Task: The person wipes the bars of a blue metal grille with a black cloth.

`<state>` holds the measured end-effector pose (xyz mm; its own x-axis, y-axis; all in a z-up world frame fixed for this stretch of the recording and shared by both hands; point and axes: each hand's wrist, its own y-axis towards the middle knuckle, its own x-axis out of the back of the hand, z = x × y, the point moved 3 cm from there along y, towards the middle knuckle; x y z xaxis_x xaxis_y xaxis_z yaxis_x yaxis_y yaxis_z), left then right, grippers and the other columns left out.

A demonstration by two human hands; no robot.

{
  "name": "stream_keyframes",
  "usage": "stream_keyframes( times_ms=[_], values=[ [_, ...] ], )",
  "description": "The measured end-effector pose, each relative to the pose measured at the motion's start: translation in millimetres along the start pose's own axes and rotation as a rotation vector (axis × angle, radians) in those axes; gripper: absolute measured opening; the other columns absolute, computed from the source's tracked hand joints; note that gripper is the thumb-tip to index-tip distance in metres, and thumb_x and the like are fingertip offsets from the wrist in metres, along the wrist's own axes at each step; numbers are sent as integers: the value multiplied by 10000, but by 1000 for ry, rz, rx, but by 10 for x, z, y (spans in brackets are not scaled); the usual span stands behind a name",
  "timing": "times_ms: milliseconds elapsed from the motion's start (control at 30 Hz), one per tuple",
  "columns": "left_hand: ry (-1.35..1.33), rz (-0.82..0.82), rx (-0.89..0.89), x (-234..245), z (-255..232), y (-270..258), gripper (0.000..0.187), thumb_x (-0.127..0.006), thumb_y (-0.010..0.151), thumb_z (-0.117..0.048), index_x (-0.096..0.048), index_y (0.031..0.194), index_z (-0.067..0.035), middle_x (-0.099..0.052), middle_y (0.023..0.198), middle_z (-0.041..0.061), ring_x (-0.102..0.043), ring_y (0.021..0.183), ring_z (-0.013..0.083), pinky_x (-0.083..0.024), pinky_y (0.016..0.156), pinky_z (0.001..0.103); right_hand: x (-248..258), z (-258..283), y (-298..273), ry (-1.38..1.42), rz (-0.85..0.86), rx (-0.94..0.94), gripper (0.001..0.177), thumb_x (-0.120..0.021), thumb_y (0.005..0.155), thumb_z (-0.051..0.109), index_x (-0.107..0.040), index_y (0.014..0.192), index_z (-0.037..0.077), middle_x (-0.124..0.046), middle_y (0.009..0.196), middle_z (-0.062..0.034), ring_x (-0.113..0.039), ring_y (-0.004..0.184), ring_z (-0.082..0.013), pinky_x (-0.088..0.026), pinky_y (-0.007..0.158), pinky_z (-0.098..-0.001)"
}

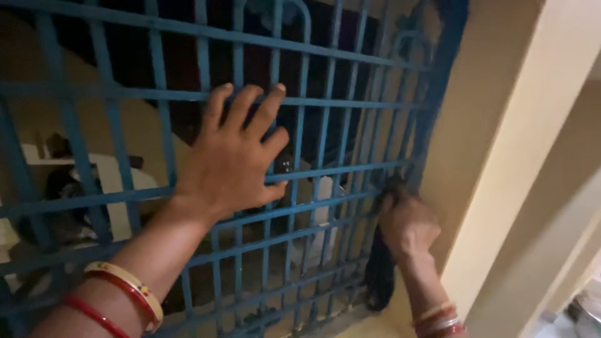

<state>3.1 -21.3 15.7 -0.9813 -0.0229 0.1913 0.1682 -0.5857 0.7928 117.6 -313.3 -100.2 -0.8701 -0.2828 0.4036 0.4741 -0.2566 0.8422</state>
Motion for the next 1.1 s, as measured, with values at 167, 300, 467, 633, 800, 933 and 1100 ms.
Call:
stream_keyframes(
  times_ms=[167, 300, 467, 633, 800, 933, 1100],
  values=[
    [32, -7, -3, -47, 5, 12, 664, -816, 654, -644, -765, 1062, -122, -476, 1527, 160, -418, 1372, 373, -278, 1163, 579, 135, 923, -584, 115, 80, 101, 324, -628, 952, 340, -736, 1235, 224, -731, 760, -156, -723, 644, -352, -563, 584, -475],
    [-26, -9, 14, -17, 15, -4, 669, -795, 720, -679, -759, 1049, -99, -471, 1541, 167, -414, 1382, 373, -267, 1178, 575, 344, 1493, -890, 393, -60, 246, 256, -694, 880, 227, -750, 1115, 144, -748, 912, -138, -710, 672, -366, -555, 559, -445],
    [-63, 7, 21, 8, 15, 30, 678, -776, 724, -695, -755, 1033, -91, -462, 1527, 168, -404, 1370, 374, -265, 1162, 579, 357, 1183, -857, 553, -44, 297, 246, -700, 900, 215, -763, 1125, 139, -750, 943, -123, -736, 726, -337, -577, 604, -403],
    [-18, 17, 13, 36, 10, 15, 671, -786, 730, -677, -751, 1061, -94, -452, 1519, 170, -403, 1370, 370, -281, 1165, 565, 155, 114, -596, 465, -95, -11, 228, -687, 909, 255, -790, 1088, 160, -755, 836, -140, -746, 716, -316, -568, 643, -404],
    [1, -21, -1, 14, 21, 19, 637, -812, 703, -648, -756, 1038, -110, -471, 1508, 163, -414, 1363, 366, -282, 1159, 569, -126, -416, -249, 59, -5, -138, 309, -599, 981, 396, -768, 1145, 196, -761, 914, -184, -729, 814, -411, -574, 739, -502],
    [-11, -19, 15, -20, -8, 28, 620, -828, 703, -648, -758, 1004, -111, -479, 1507, 164, -421, 1366, 372, -276, 1171, 580, -275, -277, -271, -86, 73, -69, 336, -512, 990, 371, -740, 1194, 234, -758, 969, -170, -714, 836, -436, -570, 730, -547],
    [19, -5, 32, -41, -46, 27, 616, -849, 665, -655, -761, 958, -120, -477, 1515, 167, -425, 1360, 390, -265, 1164, 588, -238, 289, -667, -98, 199, -153, 318, -559, 953, 444, -738, 1067, 206, -760, 866, -172, -728, 786, -406, -581, 701, -532]
  ],
)
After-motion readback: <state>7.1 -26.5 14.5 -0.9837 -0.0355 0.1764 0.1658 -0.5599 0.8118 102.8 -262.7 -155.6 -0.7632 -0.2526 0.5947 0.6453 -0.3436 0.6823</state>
